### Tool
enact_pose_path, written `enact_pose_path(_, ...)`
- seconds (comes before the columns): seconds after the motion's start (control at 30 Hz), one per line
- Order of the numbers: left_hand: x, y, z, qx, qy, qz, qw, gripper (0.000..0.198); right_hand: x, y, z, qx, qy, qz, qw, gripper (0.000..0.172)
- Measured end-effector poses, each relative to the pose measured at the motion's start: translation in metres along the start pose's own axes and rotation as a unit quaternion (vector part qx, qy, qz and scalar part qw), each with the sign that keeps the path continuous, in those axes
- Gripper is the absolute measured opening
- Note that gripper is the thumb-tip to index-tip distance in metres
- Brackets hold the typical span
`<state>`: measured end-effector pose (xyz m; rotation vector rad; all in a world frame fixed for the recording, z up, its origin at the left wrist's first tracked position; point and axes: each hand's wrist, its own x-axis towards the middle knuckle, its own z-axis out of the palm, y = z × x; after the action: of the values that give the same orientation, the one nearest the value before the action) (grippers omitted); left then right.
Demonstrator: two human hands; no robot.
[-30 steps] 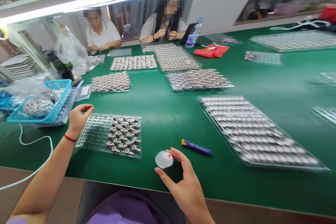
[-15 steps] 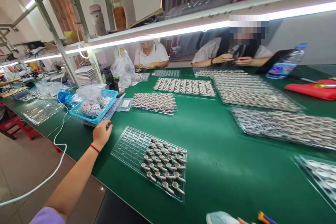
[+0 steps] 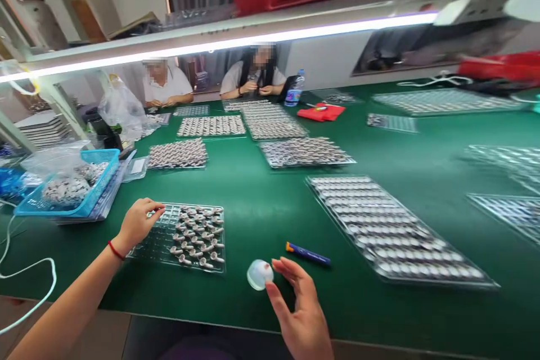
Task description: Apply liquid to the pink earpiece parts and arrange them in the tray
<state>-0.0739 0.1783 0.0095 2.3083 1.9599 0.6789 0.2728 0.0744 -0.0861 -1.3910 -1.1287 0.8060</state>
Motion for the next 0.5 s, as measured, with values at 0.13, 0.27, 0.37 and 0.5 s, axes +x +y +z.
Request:
enact_pose_path(0.13,0.023,0.016,0.018,0.007,-0.058,0.033,0.998,0.015,0.0,0.005,-0.002,0.006,-0.003,-0.012,1.0,0.055)
enact_pose_path(0.27,0.038,0.021,0.029,0.031,-0.096,0.027,0.994,0.021,-0.001,0.006,-0.002,0.004,-0.014,0.003,1.0,0.056)
enact_pose_path(0.37,0.044,0.025,0.032,0.054,-0.121,0.024,0.991,0.025,-0.001,0.004,-0.002,0.008,-0.011,0.025,1.0,0.059)
enact_pose_path(0.5,0.042,0.031,0.035,0.08,-0.147,0.019,0.986,0.027,0.001,0.022,-0.006,0.002,-0.006,0.04,0.999,0.062)
